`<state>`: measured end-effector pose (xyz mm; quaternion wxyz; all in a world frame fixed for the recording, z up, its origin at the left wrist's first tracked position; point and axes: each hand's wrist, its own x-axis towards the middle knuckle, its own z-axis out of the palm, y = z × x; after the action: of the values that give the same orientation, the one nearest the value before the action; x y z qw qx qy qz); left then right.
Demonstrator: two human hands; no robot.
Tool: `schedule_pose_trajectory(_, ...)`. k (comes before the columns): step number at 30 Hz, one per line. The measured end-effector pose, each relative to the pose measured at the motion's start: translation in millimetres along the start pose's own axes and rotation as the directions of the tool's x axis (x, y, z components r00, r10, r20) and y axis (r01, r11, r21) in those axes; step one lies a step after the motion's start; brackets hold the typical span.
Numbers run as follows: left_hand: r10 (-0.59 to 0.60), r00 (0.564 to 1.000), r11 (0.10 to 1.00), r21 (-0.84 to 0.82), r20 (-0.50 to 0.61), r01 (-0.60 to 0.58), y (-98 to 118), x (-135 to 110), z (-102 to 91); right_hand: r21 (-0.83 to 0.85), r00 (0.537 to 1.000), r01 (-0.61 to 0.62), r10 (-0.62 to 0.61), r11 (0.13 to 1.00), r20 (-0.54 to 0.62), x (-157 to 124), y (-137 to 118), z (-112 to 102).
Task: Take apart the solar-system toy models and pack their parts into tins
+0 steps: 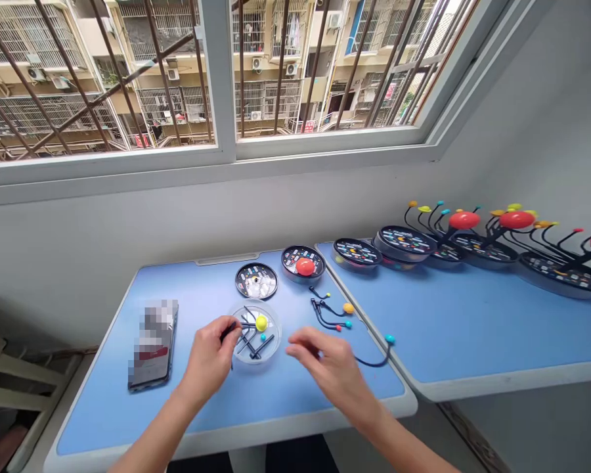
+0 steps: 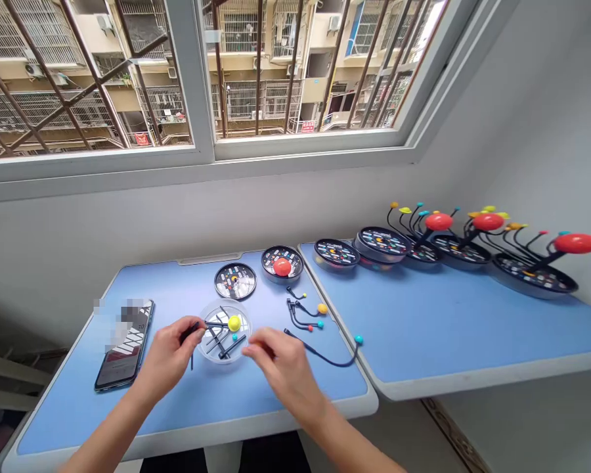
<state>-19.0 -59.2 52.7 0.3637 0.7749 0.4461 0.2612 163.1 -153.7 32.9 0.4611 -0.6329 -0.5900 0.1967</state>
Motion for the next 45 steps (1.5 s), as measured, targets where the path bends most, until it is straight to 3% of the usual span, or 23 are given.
schedule_pose_trajectory(2,0.069,0.996,0.996,0.044,0.062,-0.072,1,19,9.2,-0.152,0.988,0.146,-0.137,0.977,0.068,20,8,17)
schedule_pose_trajectory(4,0.099,0.988,0.990,0.087,0.121,-0.110,-2,34,19.9,-0.311,0.975,0.219,-0.192,0.925,0.115,34,17,33)
schedule_pose_trajectory(7,0.088,0.985,0.985,0.137,0.146,-0.108,-12,45,32.5,-0.454,0.971,0.236,-0.187,0.859,0.151,43,25,47)
schedule_pose_trajectory(10,0.079,0.982,0.979,0.174,0.172,-0.109,-21,47,39.2,-0.464,0.973,0.224,-0.169,0.857,0.159,42,26,49)
schedule_pose_trajectory(16,0.087,0.983,0.972,0.200,0.161,-0.119,-23,45,38.7,-0.399,0.980,0.192,-0.151,0.897,0.133,18,32,22)
schedule_pose_trajectory(20,0.126,0.989,0.981,0.137,0.076,-0.136,-21,35,35.9,-0.525,0.988,0.134,-0.152,0.841,0.009,-10,60,-13)
schedule_pose_trajectory(24,0.139,0.990,0.990,-0.002,-0.032,-0.139,-10,8,40.2,-0.649,0.985,0.071,-0.156,0.758,-0.074,-31,91,-39)
schedule_pose_trajectory(26,0.105,0.994,0.991,-0.081,0.006,-0.104,0,-8,44.6,-0.687,0.987,0.067,-0.147,0.723,-0.059,-34,99,-43)
schedule_pose_trajectory(29,0.000,0.988,0.975,-0.220,0.157,0.035,14,-27,52.4,-0.694,0.982,0.127,-0.186,0.709,-0.011,-34,94,-42)
schedule_pose_trajectory(31,-0.134,0.954,0.903,-0.364,0.267,0.228,18,-34,58.2,-0.668,0.969,0.190,-0.248,0.719,0.009,-33,80,-39)
schedule_pose_trajectory(34,-0.291,0.820,0.590,-0.583,0.493,0.559,16,-36,66.5,-0.595,0.928,0.323,-0.370,0.737,0.045,-33,48,-30)
schedule_pose_trajectory(36,-0.233,0.711,0.366,-0.617,0.664,0.696,12,-36,70.4,-0.533,0.881,0.436,-0.465,0.725,0.088,-35,26,-23)
schedule_pose_trajectory(38,-0.089,0.629,0.257,-0.593,0.772,0.763,10,-37,71.6,-0.469,0.828,0.536,-0.546,0.702,0.129,-36,10,-16)
schedule_pose_trajectory(39,-0.023,0.612,0.243,-0.590,0.790,0.770,10,-37,71.1,-0.439,0.808,0.569,-0.572,0.696,0.141,-36,5,-13)
schedule_pose_trajectory(41,0.061,0.628,0.253,-0.620,0.776,0.742,10,-38,67.5,-0.385,0.796,0.590,-0.591,0.710,0.132,-38,-1,-9)
schedule_pose_trajectory(43,0.073,0.669,0.265,-0.661,0.739,0.702,11,-40,61.6,-0.340,0.828,0.532,-0.561,0.775,0.017,-41,0,-8)
schedule_pose_trajectory(45,0.028,0.698,0.277,-0.676,0.716,0.683,11,-43,55.6,-0.238,0.902,0.364,-0.405,0.901,-0.153,-44,2,-9)
